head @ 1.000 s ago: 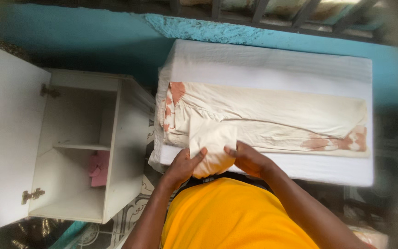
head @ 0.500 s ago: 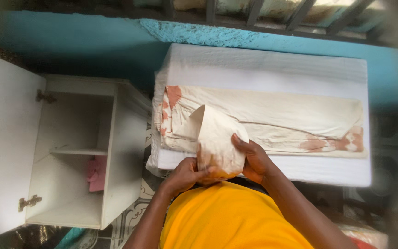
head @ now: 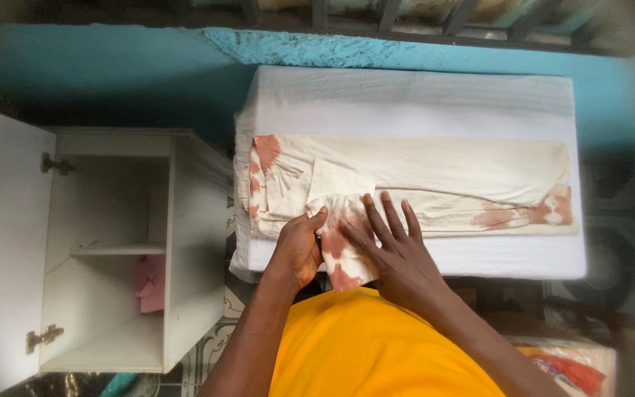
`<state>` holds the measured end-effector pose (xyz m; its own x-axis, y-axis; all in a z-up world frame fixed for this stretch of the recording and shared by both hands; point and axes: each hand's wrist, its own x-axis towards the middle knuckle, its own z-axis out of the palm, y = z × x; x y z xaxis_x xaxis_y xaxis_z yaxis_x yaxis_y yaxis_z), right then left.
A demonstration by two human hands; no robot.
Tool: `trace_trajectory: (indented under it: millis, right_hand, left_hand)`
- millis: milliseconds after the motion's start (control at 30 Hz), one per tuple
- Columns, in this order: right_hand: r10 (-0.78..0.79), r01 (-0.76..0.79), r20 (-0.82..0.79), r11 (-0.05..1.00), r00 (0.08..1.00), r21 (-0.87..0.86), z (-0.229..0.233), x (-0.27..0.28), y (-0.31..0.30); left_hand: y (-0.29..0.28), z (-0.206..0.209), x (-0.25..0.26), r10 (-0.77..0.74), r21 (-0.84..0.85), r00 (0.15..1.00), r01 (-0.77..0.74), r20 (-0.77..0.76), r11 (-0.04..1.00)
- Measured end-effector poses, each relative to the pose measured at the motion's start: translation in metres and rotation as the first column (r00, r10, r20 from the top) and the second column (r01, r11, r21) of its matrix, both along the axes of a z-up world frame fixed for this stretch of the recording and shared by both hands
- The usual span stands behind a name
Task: The person folds a white shirt with red-patterned accents on a table, smoothing the fabric and aligning the sleeves.
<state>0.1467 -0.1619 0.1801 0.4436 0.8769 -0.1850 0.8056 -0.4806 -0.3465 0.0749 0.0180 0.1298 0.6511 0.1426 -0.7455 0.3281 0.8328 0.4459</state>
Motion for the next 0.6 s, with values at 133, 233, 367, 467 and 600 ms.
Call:
trace_trajectory:
  millis: [133, 233, 367, 467, 600]
  right_hand:
    - [0.077, -0.174, 0.248, 0.902, 0.966, 0.396, -0.002, 0.001, 0.002]
    - [0.119, -0.156, 0.145, 0.948, 0.982, 0.276, -0.007, 0.002, -0.003]
    - [-0.316, 0.316, -0.414, 0.946, 0.854, -0.072, -0.026, -0.005, -0.010]
    - [-0.400, 0.679, -0.684, 0.708, 0.610, 0.192, -0.038, 0.000, -0.041]
    - [-0.460, 0.927, -0.816, 0.295, 0.351, 0.233, -0.031, 0.040, -0.074]
  left_hand:
    - [0.005, 0.004, 0.001, 0.048, -0.158, 0.995, -0.034, 0.086, 0.987]
    - [0.008, 0.010, -0.002, 0.005, -0.055, 1.000, -0.003, 0.023, 0.998]
    - [0.026, 0.008, -0.015, -0.324, 0.277, 0.851, 0.456, -0.412, 0.845]
    - [0.041, -0.009, -0.025, -0.333, 0.487, 0.793, 0.586, -0.511, 0.648]
    - [0.071, -0.038, -0.006, -0.224, 0.860, 0.877, 0.468, -0.425, 0.204]
